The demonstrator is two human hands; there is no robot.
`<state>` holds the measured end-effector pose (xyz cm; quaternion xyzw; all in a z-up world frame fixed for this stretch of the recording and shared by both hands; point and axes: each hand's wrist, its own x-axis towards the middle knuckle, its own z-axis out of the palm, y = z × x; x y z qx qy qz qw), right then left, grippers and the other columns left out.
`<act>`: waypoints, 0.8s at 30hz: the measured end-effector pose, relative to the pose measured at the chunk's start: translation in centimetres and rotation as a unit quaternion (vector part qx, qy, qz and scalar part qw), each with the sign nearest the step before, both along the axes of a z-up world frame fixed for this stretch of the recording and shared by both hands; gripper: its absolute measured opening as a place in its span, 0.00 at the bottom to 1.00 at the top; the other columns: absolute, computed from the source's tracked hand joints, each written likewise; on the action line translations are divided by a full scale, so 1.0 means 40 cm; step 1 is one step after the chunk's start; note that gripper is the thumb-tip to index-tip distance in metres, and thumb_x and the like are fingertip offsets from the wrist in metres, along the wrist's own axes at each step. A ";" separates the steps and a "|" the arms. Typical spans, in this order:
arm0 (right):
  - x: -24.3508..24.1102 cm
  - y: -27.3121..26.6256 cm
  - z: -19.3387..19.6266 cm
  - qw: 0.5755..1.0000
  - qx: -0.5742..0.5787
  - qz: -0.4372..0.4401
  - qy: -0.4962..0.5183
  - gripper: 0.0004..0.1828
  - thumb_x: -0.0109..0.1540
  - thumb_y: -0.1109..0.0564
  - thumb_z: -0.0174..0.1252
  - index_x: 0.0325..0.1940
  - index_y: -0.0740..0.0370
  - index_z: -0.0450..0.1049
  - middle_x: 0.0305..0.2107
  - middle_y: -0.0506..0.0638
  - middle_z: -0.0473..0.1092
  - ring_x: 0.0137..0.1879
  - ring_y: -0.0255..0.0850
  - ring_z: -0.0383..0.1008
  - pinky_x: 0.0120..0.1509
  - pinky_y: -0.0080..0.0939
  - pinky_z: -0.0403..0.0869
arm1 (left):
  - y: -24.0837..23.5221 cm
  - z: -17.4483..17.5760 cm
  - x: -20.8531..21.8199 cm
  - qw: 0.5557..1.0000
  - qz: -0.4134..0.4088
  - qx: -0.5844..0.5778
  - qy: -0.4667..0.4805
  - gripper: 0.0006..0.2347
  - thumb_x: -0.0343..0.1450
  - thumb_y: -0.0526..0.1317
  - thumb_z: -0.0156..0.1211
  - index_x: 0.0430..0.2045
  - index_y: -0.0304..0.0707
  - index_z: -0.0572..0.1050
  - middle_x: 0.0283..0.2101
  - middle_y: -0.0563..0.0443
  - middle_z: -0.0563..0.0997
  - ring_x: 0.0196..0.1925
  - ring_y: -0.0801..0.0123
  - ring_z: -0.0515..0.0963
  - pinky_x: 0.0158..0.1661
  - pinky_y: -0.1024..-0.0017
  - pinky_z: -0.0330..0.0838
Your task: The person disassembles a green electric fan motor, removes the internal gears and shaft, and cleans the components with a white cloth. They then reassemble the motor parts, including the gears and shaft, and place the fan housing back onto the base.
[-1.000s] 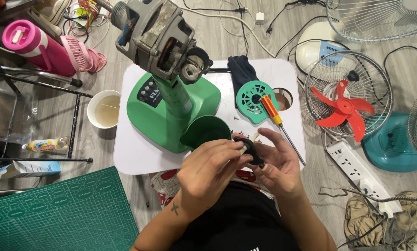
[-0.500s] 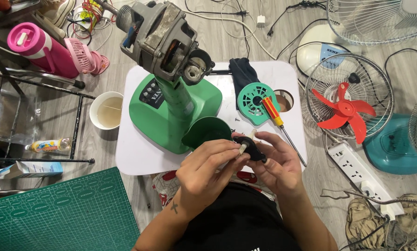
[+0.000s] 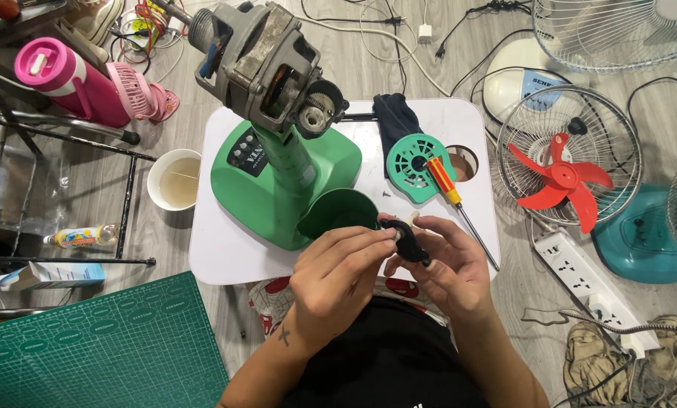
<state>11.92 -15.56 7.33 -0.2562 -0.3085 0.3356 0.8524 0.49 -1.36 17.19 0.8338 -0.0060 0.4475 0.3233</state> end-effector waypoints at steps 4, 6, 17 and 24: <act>-0.004 -0.001 0.024 0.999 -0.038 -0.022 -0.022 0.31 0.64 0.64 0.56 0.70 0.74 0.55 0.61 0.84 0.63 0.53 0.59 0.77 0.54 0.55 0.80 | 0.002 -0.005 0.002 1.000 -0.003 -0.010 -0.007 0.09 0.63 0.23 0.71 0.33 0.28 0.79 0.41 0.45 0.86 0.40 0.60 0.85 0.44 0.68 0.83; -0.005 -0.003 0.019 0.998 -0.044 -0.029 -0.017 0.35 0.64 0.62 0.59 0.71 0.75 0.53 0.58 0.80 0.66 0.54 0.58 0.77 0.56 0.53 0.81 | 0.002 -0.012 0.001 1.000 -0.003 -0.011 -0.006 0.10 0.63 0.24 0.72 0.34 0.29 0.79 0.41 0.46 0.85 0.40 0.60 0.85 0.44 0.68 0.82; -0.020 -0.028 0.031 0.977 -0.101 -0.085 -0.169 0.26 0.62 0.65 0.55 0.65 0.75 0.64 0.66 0.80 0.60 0.54 0.55 0.77 0.63 0.52 0.78 | 0.004 -0.045 0.008 0.995 -0.039 -0.091 -0.019 0.11 0.63 0.22 0.71 0.34 0.30 0.76 0.41 0.43 0.85 0.39 0.62 0.86 0.41 0.71 0.83; -0.032 -0.012 0.062 0.969 -0.083 -0.109 -0.206 0.27 0.61 0.69 0.51 0.65 0.76 0.61 0.67 0.83 0.57 0.75 0.68 0.61 0.74 0.60 0.72 | 0.010 -0.043 0.010 0.996 -0.029 -0.089 -0.007 0.12 0.62 0.23 0.71 0.35 0.29 0.77 0.39 0.45 0.85 0.39 0.62 0.85 0.42 0.70 0.82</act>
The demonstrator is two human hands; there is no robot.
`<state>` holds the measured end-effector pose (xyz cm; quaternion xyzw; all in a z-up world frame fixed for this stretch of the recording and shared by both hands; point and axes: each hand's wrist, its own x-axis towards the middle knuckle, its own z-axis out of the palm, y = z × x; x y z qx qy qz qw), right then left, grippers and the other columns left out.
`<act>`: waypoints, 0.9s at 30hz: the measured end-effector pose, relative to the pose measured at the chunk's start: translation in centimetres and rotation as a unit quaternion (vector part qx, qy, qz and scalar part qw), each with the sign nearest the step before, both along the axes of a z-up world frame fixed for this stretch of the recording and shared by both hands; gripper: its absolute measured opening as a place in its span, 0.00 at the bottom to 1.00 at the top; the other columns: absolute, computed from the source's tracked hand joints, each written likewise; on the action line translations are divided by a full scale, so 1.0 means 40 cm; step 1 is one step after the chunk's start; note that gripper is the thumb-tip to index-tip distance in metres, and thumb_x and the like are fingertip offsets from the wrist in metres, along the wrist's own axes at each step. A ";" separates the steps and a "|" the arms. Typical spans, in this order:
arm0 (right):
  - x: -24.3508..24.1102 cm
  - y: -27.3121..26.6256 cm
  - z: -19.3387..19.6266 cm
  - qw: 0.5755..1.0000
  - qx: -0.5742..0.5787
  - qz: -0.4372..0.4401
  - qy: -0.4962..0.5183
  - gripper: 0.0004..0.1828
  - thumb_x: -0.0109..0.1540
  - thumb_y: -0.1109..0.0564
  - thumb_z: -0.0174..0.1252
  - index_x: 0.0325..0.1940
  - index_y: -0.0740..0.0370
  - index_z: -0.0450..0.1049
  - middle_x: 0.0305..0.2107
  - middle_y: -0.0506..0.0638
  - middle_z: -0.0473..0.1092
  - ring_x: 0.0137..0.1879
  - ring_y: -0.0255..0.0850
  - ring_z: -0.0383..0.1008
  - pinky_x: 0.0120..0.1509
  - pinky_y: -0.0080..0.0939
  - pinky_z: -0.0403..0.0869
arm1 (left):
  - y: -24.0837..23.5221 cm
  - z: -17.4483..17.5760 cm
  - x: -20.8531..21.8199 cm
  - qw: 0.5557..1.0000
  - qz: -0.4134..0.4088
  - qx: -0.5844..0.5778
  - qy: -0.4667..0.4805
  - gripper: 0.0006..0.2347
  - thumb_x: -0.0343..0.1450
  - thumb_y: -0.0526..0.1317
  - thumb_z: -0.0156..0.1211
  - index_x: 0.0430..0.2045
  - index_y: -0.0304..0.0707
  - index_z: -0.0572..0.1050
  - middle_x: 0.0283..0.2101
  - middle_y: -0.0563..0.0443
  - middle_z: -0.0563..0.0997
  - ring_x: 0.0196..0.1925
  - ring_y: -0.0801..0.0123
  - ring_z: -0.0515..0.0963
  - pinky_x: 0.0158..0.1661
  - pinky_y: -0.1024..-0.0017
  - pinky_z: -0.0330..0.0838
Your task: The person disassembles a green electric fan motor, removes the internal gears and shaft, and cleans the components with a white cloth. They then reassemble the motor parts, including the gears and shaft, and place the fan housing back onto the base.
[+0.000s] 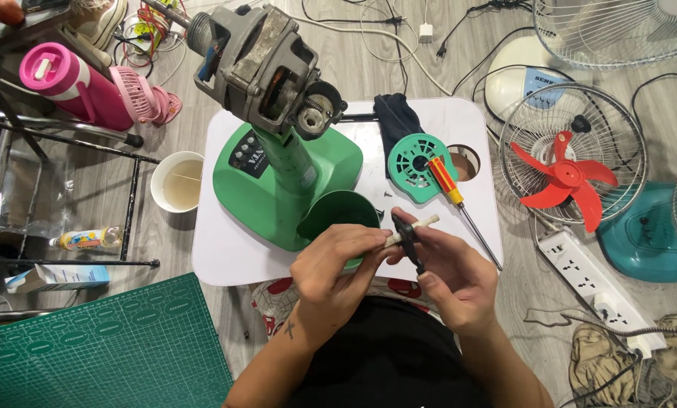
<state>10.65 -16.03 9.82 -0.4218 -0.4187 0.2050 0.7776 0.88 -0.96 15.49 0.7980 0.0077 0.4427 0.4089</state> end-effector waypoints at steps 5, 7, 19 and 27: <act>0.015 0.037 0.061 0.991 -0.024 -0.054 -0.118 0.28 0.62 0.66 0.51 0.67 0.78 0.61 0.67 0.82 0.59 0.59 0.56 0.78 0.66 0.49 0.81 | 0.009 0.008 0.015 1.000 0.010 -0.003 -0.015 0.12 0.63 0.22 0.69 0.37 0.29 0.77 0.40 0.44 0.84 0.39 0.62 0.84 0.41 0.71 0.82; 0.025 0.052 0.101 0.961 -0.046 -0.146 -0.229 0.25 0.62 0.60 0.56 0.63 0.74 0.66 0.62 0.77 0.67 0.71 0.63 0.72 0.74 0.54 0.77 | 0.015 0.034 0.028 0.999 0.017 0.033 -0.031 0.11 0.65 0.22 0.71 0.38 0.29 0.77 0.42 0.45 0.84 0.40 0.62 0.85 0.43 0.71 0.82; 0.172 0.196 0.241 0.910 0.010 -0.112 -0.399 0.18 0.65 0.70 0.59 0.60 0.69 0.72 0.59 0.62 0.71 0.68 0.63 0.77 0.73 0.54 0.81 | 0.094 0.093 0.086 0.969 0.225 0.071 -0.067 0.13 0.64 0.29 0.78 0.39 0.40 0.82 0.33 0.56 0.64 0.33 0.70 0.63 0.33 0.74 0.59; 0.198 0.272 0.304 0.886 -0.002 -0.091 -0.456 0.19 0.63 0.69 0.61 0.59 0.74 0.73 0.60 0.71 0.70 0.65 0.61 0.77 0.63 0.44 0.80 | 0.126 0.143 0.104 0.960 0.268 0.068 -0.051 0.12 0.64 0.25 0.77 0.38 0.32 0.81 0.28 0.54 0.69 0.25 0.73 0.62 0.25 0.73 0.57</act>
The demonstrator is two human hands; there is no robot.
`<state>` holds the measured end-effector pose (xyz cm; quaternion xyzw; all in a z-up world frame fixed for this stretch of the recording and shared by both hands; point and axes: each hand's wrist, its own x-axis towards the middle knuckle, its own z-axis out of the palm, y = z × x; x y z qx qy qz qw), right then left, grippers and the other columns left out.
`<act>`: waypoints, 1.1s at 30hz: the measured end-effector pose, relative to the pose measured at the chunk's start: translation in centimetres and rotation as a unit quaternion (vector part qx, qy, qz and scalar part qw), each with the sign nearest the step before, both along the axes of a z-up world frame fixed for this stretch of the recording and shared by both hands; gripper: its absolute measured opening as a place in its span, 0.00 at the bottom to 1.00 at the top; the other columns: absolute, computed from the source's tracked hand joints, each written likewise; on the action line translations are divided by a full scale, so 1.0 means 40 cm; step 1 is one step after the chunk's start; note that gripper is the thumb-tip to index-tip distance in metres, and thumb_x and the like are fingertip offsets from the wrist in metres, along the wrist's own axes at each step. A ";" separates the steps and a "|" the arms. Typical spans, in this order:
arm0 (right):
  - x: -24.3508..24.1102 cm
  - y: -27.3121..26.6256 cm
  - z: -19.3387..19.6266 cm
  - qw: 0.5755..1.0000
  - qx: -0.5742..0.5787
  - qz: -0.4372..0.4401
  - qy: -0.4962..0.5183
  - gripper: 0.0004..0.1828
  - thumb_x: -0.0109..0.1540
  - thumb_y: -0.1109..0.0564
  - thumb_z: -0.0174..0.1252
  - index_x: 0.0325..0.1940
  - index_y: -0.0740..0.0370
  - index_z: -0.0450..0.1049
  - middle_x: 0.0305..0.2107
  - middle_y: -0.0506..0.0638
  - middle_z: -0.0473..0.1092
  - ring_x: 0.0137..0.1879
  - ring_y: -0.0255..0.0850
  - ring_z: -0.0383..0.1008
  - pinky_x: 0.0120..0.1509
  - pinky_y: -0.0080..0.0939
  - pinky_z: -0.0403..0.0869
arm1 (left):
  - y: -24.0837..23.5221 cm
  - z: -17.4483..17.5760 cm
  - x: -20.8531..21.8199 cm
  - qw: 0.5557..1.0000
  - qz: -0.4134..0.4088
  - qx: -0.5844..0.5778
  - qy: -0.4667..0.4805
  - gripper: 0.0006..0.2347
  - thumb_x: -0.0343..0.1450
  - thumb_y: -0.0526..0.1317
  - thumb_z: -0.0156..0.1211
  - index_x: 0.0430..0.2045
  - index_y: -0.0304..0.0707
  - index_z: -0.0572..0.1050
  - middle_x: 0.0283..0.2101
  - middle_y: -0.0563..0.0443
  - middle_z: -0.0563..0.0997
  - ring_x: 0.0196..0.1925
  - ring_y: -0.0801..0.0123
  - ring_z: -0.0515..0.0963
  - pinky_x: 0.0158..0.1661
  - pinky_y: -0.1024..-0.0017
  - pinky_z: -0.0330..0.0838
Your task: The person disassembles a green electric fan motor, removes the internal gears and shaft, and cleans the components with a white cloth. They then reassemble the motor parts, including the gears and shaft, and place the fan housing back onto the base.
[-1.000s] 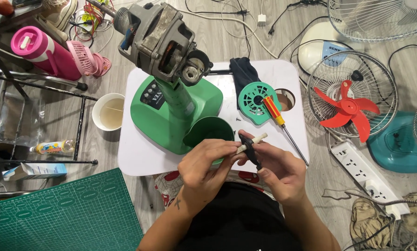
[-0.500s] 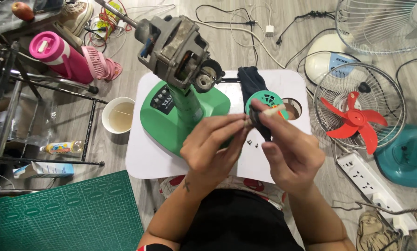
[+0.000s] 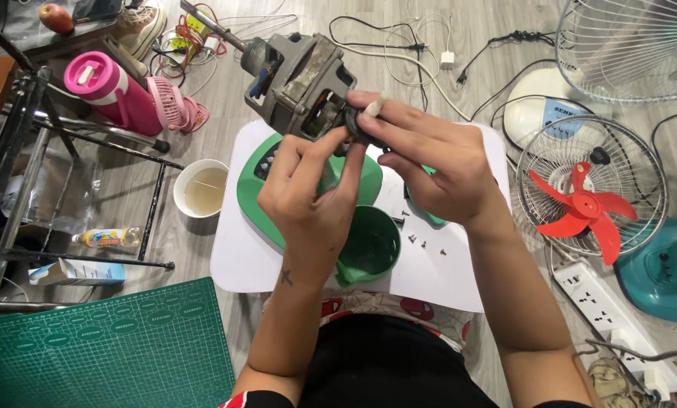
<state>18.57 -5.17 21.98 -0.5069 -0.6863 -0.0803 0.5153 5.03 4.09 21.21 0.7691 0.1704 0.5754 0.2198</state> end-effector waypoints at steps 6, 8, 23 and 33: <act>0.008 0.020 -0.034 1.000 -0.008 0.008 0.004 0.21 0.61 0.73 0.60 0.59 0.73 0.74 0.61 0.67 0.69 0.70 0.62 0.73 0.76 0.52 0.74 | 0.005 -0.032 -0.026 0.999 -0.020 -0.003 0.027 0.16 0.64 0.26 0.78 0.43 0.34 0.80 0.28 0.55 0.69 0.24 0.75 0.63 0.25 0.76 0.58; 0.012 0.021 -0.036 1.000 -0.011 0.016 0.008 0.21 0.61 0.71 0.60 0.60 0.73 0.73 0.61 0.67 0.69 0.71 0.63 0.71 0.78 0.55 0.72 | 0.013 -0.039 -0.034 0.999 -0.025 -0.014 0.032 0.17 0.65 0.27 0.78 0.45 0.35 0.80 0.28 0.55 0.69 0.25 0.75 0.64 0.26 0.76 0.60; 0.005 0.036 -0.021 0.999 0.010 -0.039 -0.001 0.12 0.59 0.80 0.60 0.43 0.73 0.79 0.48 0.62 0.75 0.63 0.62 0.77 0.57 0.46 0.79 | 0.049 -0.067 -0.046 0.999 -0.006 -0.020 -0.034 0.16 0.67 0.30 0.66 0.47 0.34 0.70 0.48 0.42 0.67 0.49 0.54 0.69 0.52 0.61 0.68; 0.009 0.029 -0.007 0.999 0.001 -0.041 -0.009 0.13 0.54 0.78 0.61 0.40 0.72 0.77 0.48 0.60 0.77 0.62 0.58 0.75 0.65 0.49 0.76 | 0.057 -0.094 -0.038 0.998 -0.037 -0.043 -0.021 0.17 0.68 0.33 0.64 0.49 0.38 0.68 0.49 0.43 0.65 0.51 0.56 0.68 0.54 0.61 0.66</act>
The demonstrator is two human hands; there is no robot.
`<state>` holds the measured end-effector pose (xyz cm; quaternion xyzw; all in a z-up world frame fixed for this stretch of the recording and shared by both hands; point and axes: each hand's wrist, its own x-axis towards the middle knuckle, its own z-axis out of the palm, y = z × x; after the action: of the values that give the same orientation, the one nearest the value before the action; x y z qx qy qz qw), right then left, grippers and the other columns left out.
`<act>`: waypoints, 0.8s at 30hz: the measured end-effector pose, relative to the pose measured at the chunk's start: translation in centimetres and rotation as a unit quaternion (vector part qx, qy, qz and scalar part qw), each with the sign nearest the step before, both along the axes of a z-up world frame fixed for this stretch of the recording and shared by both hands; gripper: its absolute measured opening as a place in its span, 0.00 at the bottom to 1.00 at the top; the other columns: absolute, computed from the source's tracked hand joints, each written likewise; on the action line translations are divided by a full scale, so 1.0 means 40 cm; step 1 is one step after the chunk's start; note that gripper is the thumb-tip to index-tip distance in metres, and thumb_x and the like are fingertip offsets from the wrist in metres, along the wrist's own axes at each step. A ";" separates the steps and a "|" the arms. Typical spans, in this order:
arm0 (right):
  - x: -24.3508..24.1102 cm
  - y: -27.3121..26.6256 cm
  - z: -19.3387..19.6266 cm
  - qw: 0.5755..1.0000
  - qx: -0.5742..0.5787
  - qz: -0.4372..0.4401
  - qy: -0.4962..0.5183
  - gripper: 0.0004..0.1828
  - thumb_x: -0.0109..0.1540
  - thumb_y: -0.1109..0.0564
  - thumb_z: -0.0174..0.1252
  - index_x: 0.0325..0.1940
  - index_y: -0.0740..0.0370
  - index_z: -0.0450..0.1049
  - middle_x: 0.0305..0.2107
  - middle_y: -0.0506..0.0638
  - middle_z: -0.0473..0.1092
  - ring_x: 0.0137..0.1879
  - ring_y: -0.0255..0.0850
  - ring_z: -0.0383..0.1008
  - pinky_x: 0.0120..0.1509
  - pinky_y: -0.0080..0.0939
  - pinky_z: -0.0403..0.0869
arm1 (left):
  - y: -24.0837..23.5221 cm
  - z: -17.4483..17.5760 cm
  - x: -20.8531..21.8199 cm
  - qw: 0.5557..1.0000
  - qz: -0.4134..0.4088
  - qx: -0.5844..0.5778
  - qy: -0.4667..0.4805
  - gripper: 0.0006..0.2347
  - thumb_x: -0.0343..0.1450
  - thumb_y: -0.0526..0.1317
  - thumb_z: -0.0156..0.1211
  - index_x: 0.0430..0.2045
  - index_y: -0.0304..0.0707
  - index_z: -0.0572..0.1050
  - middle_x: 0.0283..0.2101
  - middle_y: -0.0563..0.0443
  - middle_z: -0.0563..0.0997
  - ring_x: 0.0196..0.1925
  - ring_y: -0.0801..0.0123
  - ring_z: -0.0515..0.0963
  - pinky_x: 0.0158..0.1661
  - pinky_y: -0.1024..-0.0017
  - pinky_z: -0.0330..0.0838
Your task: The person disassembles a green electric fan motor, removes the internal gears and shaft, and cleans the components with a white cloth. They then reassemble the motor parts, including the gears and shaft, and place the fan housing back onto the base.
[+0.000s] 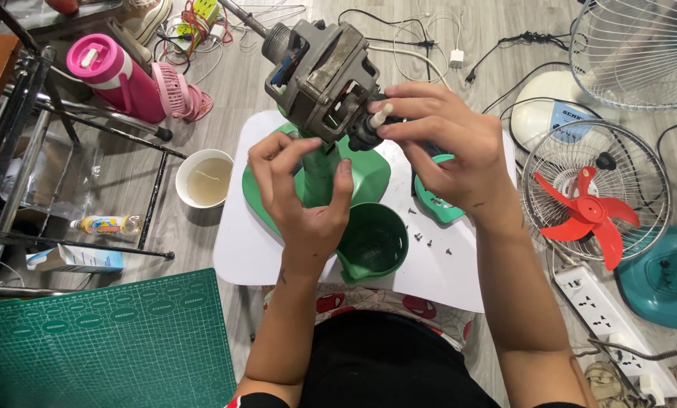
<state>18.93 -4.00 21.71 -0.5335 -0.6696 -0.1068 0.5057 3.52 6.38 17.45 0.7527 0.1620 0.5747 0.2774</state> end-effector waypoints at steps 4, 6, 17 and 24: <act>-0.003 -0.001 0.006 1.000 -0.007 0.005 -0.009 0.11 0.55 0.75 0.69 0.40 0.73 0.77 0.48 0.62 0.77 0.64 0.61 0.76 0.68 0.53 0.77 | 0.014 -0.026 0.002 0.992 0.017 0.117 0.042 0.24 0.67 0.33 0.79 0.55 0.43 0.73 0.41 0.51 0.73 0.44 0.62 0.71 0.50 0.64 0.68; -0.004 -0.003 0.002 1.000 -0.006 -0.001 -0.011 0.12 0.55 0.76 0.68 0.40 0.72 0.77 0.48 0.61 0.77 0.64 0.61 0.77 0.67 0.52 0.78 | 0.025 -0.017 0.005 0.987 0.015 0.140 0.078 0.24 0.68 0.34 0.80 0.56 0.42 0.74 0.34 0.55 0.70 0.38 0.66 0.70 0.47 0.65 0.67; -0.012 -0.013 -0.009 0.998 -0.016 -0.018 0.059 0.17 0.63 0.75 0.56 0.55 0.72 0.67 0.53 0.63 0.75 0.55 0.50 0.80 0.55 0.41 0.79 | 0.049 0.005 0.023 0.985 -0.027 0.153 0.077 0.18 0.65 0.28 0.80 0.47 0.38 0.79 0.19 0.61 0.67 0.24 0.73 0.66 0.34 0.73 0.66; -0.025 0.022 0.040 0.999 0.008 -0.032 0.021 0.10 0.58 0.74 0.66 0.44 0.73 0.79 0.40 0.57 0.77 0.55 0.52 0.76 0.60 0.46 0.74 | 0.037 -0.004 0.044 0.990 -0.009 0.134 0.047 0.18 0.64 0.33 0.83 0.42 0.37 0.78 0.16 0.61 0.65 0.20 0.74 0.66 0.26 0.74 0.63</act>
<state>17.95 -3.13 23.33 -0.5524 -0.6404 -0.1169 0.5207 5.30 7.86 17.30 0.8106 0.0892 0.5529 0.1712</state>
